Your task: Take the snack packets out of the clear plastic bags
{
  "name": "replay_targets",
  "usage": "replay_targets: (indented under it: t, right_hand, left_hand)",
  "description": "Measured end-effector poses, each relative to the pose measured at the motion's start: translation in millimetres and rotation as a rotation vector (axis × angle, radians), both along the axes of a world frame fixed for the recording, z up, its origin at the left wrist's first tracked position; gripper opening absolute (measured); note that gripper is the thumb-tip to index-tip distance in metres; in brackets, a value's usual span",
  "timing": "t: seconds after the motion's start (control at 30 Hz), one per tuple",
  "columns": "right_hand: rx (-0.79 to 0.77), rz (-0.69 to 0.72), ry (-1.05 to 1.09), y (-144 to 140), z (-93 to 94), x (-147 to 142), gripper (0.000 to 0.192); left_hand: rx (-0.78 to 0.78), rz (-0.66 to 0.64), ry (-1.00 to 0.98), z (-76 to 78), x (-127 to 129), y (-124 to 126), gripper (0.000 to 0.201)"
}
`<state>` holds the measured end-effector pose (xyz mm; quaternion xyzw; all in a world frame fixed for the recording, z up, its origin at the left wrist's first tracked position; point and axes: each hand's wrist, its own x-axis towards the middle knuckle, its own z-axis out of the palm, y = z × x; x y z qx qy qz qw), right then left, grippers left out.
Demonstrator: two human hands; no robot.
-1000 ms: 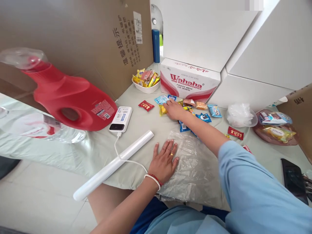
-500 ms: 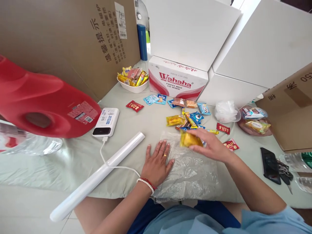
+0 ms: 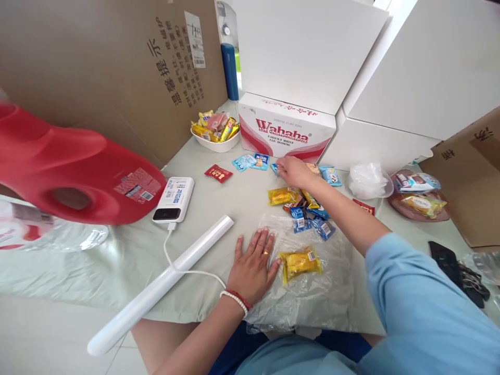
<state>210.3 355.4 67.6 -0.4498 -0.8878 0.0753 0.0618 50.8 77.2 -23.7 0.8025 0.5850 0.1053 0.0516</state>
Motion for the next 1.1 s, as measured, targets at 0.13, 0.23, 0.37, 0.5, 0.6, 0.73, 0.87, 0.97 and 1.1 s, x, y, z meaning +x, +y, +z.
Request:
replay_targets:
  t: [0.13,0.23,0.37,0.5,0.6,0.73,0.87,0.97,1.1]
  right_hand:
    - [-0.091,0.016,-0.123,47,-28.6,-70,0.065]
    - [-0.117,-0.066,-0.140,51,-45.7,-92,0.076]
    - [-0.071,-0.047,-0.178,30,-47.5,-87,0.049]
    - [-0.068,-0.015,-0.126,-10,-27.4,-52,0.039]
    - [-0.015,-0.040,0.223,-58,-3.1,-9,0.035]
    - [-0.458,-0.219,0.569,-147,14.1,49,0.027]
    - [-0.667,-0.441,0.711,-224,-9.0,77,0.053]
    - [-0.431,-0.524,0.397,-254,-28.2,83,0.059]
    - [-0.152,-0.308,0.096,-254,-20.0,90,0.060]
  left_hand:
    - [-0.001,0.019,0.005,1.2,0,1,0.064]
    - [-0.006,0.014,0.022,1.8,0,1,0.064]
    - [-0.020,0.009,0.014,3.4,0,1,0.065]
    - [-0.052,0.010,-0.019,3.7,0,1,0.065]
    - [-0.056,-0.005,-0.037,0.7,0,1,0.065]
    - [-0.040,-0.012,-0.057,-2.4,1,0,0.063]
    - [-0.035,-0.011,-0.071,-1.4,2,0,0.063]
    - [-0.029,-0.004,-0.074,-0.7,3,0,0.063]
    - [-0.023,-0.005,-0.076,-0.7,3,-1,0.062]
